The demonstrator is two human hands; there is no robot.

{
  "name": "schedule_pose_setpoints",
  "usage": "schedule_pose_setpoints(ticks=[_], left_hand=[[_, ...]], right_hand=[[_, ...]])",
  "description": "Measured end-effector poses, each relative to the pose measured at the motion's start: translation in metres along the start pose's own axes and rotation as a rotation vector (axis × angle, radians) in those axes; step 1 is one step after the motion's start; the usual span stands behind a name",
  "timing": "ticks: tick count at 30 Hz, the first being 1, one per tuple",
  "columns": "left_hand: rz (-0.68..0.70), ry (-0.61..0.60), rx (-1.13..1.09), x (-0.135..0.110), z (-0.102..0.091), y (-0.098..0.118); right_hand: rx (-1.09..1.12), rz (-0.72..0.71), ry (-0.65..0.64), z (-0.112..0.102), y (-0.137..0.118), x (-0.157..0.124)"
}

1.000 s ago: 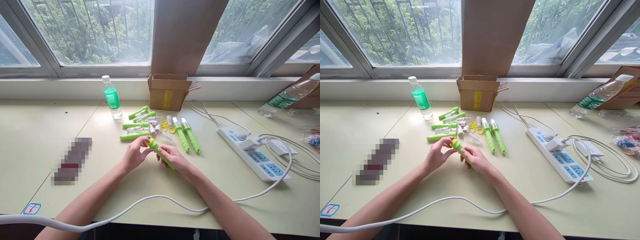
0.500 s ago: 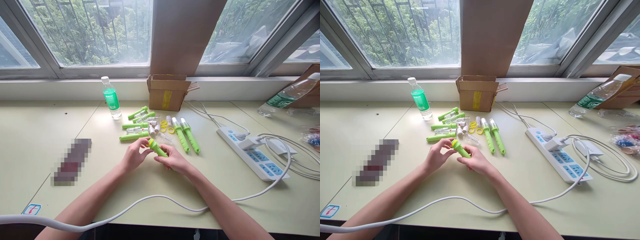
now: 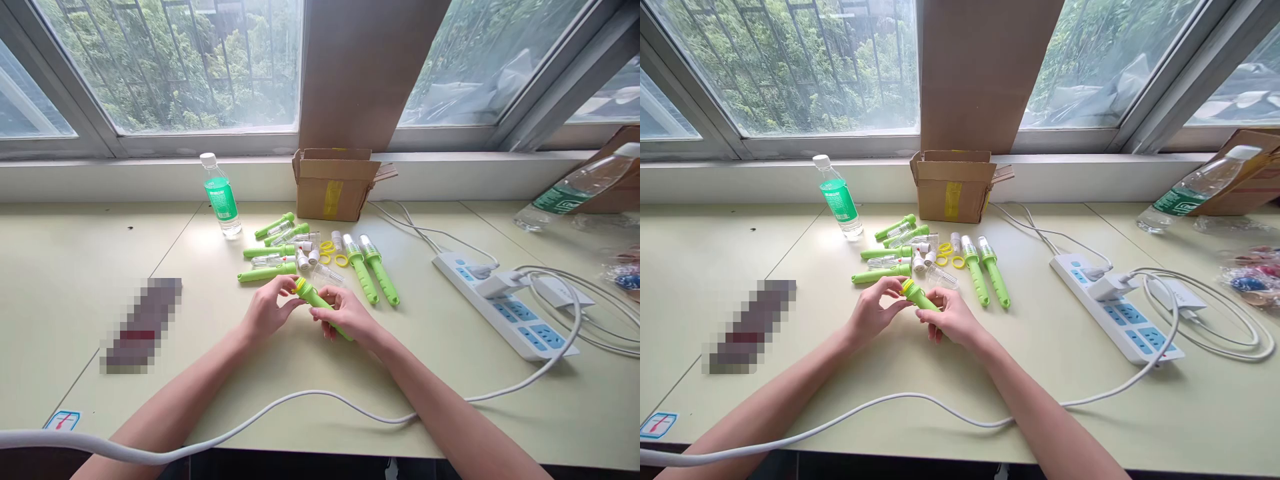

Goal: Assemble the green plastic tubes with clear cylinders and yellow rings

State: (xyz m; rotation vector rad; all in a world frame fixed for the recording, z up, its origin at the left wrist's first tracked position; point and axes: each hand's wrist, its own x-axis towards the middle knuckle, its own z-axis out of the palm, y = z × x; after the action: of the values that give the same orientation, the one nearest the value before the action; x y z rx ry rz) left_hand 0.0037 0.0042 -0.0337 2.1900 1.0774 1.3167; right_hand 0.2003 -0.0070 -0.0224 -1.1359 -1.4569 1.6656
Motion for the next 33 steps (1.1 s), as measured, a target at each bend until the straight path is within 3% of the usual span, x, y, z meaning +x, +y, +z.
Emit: schedule_pose_setpoints(ticks=[10, 14, 24, 33], left_hand=[[0.000, 0.054, 0.020, -0.0008, -0.0014, 0.0032], [0.007, 0.014, -0.009, -0.0002, -0.0024, 0.0025], [0.018, -0.012, 0.003, -0.0001, 0.0004, -0.0023], [0.033, 0.020, 0.017, -0.0001, 0.0005, 0.0035]], right_hand=[[-0.004, -0.035, -0.100, -0.0013, -0.0053, -0.0030], [-0.034, -0.056, -0.143, -0.0012, -0.0066, -0.0043], [-0.032, -0.021, -0.136, -0.0031, -0.0065, -0.0041], [-0.025, 0.048, -0.005, -0.0018, -0.0056, -0.0043]])
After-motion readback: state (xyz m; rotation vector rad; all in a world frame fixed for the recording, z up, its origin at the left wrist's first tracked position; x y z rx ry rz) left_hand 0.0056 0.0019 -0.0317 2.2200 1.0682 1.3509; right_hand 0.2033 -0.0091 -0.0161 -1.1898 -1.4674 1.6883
